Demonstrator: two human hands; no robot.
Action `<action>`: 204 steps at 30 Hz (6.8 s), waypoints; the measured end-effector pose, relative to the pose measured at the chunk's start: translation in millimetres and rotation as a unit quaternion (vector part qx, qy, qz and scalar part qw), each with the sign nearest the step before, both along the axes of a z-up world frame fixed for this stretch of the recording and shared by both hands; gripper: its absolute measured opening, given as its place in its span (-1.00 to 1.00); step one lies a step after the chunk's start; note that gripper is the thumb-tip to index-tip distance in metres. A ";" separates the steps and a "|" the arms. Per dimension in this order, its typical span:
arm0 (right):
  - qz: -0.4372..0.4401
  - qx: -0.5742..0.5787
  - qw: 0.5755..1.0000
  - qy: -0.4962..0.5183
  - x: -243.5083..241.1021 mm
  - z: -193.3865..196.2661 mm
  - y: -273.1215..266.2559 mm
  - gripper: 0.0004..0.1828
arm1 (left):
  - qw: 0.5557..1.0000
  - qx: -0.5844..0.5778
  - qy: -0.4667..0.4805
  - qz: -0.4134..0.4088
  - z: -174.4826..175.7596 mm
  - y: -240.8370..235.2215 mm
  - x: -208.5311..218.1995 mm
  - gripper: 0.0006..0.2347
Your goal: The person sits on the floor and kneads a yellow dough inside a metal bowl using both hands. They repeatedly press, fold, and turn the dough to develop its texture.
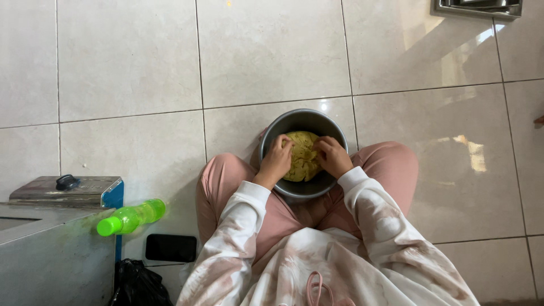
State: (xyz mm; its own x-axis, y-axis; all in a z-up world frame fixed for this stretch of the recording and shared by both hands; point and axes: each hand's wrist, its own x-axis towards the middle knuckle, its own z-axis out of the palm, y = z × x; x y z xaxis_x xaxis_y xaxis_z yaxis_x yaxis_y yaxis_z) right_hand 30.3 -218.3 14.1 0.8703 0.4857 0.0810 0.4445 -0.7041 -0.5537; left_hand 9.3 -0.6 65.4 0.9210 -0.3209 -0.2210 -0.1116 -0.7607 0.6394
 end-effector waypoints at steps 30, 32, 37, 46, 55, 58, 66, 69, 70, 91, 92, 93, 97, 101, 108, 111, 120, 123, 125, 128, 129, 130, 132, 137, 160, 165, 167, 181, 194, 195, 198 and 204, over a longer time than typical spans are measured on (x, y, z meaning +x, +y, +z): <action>-0.063 0.042 0.946 0.314 32.4 -26.0 24.8 -0.07 | 0.980 -0.013 0.186 0.073 -32.2 -5.4 28.2 -0.40; -0.068 0.042 0.947 0.312 36.0 -34.6 23.0 -0.08 | 0.981 -0.019 0.174 0.081 -37.3 -5.6 30.2 -0.44; -0.088 0.104 0.948 0.287 32.6 -17.9 24.0 -0.27 | 0.982 -0.076 0.135 0.111 -31.9 -3.7 27.0 -0.59; -0.135 0.226 0.909 0.324 25.7 -7.3 21.6 -0.50 | 0.969 -0.168 0.079 0.162 -27.0 -4.1 18.6 -0.74; -0.101 0.030 0.976 0.189 29.5 2.3 41.9 -0.47 | 0.948 -0.225 0.151 0.166 17.7 -1.5 9.9 -0.64; -0.043 0.006 0.987 0.155 35.5 4.2 59.0 -0.38 | 0.936 -0.292 0.061 0.188 44.1 6.4 1.3 -0.70; 0.146 -0.269 0.952 -0.024 46.2 -33.6 97.8 -0.28 | 0.933 0.021 -0.301 0.196 -7.0 7.5 -6.3 -0.82; 0.152 -0.236 0.956 -0.089 34.9 -15.1 96.0 -0.31 | 0.956 0.055 -0.190 0.216 -17.3 10.5 -2.0 -0.71; 0.152 -0.237 0.955 -0.090 34.6 -18.3 90.9 -0.31 | 0.956 0.054 -0.190 0.216 -18.5 10.5 -1.3 -0.71; 0.107 -0.330 0.937 0.032 17.2 -16.4 124.3 -0.41 | 0.925 -0.282 -0.084 0.243 -24.0 30.9 -1.7 -0.60; 0.119 -0.359 0.925 0.038 18.1 -22.4 130.1 -0.42 | 0.925 -0.274 -0.096 0.245 -26.4 31.4 -1.4 -0.59; 0.130 -0.389 0.911 0.044 18.7 -28.1 134.8 -0.42 | 0.925 -0.267 -0.108 0.247 -28.7 31.0 -1.4 -0.58; 0.101 -0.254 0.951 -0.145 -0.4 -47.2 107.2 -0.48 | 0.925 -0.244 -0.117 0.265 -24.6 29.7 -2.7 -0.58; 0.123 -0.103 0.979 -0.128 -25.5 21.9 76.3 -0.75 | 0.917 -0.269 -0.106 0.276 -25.1 27.4 0.8 -0.58; -0.109 0.042 0.986 0.119 -21.2 43.8 44.6 -0.50 | 0.906 -0.291 -0.111 0.286 -26.8 30.8 0.4 -0.59; -0.204 0.062 0.922 0.324 13.9 -36.6 24.5 -0.34 | 0.900 -0.308 -0.111 0.287 -29.8 30.8 1.5 -0.60; -0.190 -0.107 0.959 0.181 10.6 -18.3 53.7 -0.38 | 0.898 -0.290 -0.119 0.310 -30.7 29.9 -0.3 -0.60; -0.173 -0.119 0.970 0.121 -17.4 21.9 63.8 -0.51 | 0.894 -0.304 -0.107 0.310 -31.3 30.5 0.7 -0.61; -0.168 -0.104 0.974 0.110 -28.0 27.6 64.9 -0.52 | 0.893 -0.309 -0.103 0.309 -26.7 29.5 0.8 -0.62; -0.165 -0.068 0.978 0.108 -33.4 21.8 63.3 -0.46 | 0.893 -0.307 -0.103 0.312 -23.5 30.0 -1.1 -0.62; -0.171 -0.050 0.977 0.117 -32.1 18.3 61.8 -0.41 | 0.894 -0.303 -0.105 0.312 -22.3 30.0 -0.5 -0.63; -0.170 -0.049 0.977 0.115 -24.8 11.7 58.9 -0.41 | 0.894 -0.303 -0.106 0.312 -22.2 29.5 0.1 -0.63; -0.197 -0.005 0.945 0.260 -13.2 -2.4 52.9 -0.22 | 0.898 -0.289 -0.099 0.316 -22.8 28.0 -0.9 -0.62; -0.197 -0.100 0.935 0.279 10.0 -52.9 41.1 -0.07 | 0.894 -0.293 -0.098 0.324 -19.5 27.4 -1.7 -0.61; -0.132 -0.157 0.970 0.128 35.5 -94.6 25.0 -0.68 | 0.896 -0.295 -0.070 0.325 -19.9 27.5 -1.3 -0.63; -0.064 -0.263 0.959 -0.087 50.3 -56.0 71.5 -0.65 | 0.892 -0.313 -0.057 0.320 -15.5 28.5 -2.3 -0.63; -0.005 -0.234 0.971 -0.050 44.8 -36.9 103.5 -0.70 | 0.897 -0.301 -0.063 0.318 -19.3 29.5 -0.6 -0.63; 0.103 -0.128 0.985 -0.049 9.3 4.9 82.4 -0.70 | 0.900 -0.295 -0.061 0.314 -23.3 29.2 1.5 -0.62; 0.045 -0.263 0.955 -0.130 14.2 -51.5 132.9 -0.80 | 0.901 -0.283 -0.092 0.317 -39.3 27.3 3.6 -0.62; 0.059 -0.302 0.947 -0.089 16.8 -57.3 136.5 -0.78 | 0.899 -0.282 -0.088 0.323 -39.9 28.0 2.8 -0.61; 0.117 -0.295 0.947 -0.046 13.2 -19.7 128.3 -0.76 | 0.898 -0.293 -0.076 0.318 -31.3 27.2 0.4 -0.62; 0.200 -0.236 0.951 0.003 4.5 23.1 90.1 -0.67 | 0.903 -0.288 -0.076 0.309 -29.1 27.8 1.1 -0.62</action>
State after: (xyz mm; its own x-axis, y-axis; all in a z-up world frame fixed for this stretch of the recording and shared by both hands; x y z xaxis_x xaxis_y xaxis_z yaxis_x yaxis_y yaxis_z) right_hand 34.8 -128.2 37.2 0.6081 0.7590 -0.2326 0.7271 -0.6502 -0.2205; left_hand 10.4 27.2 36.4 0.9694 0.2428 -0.0370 0.1001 -0.2530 0.9623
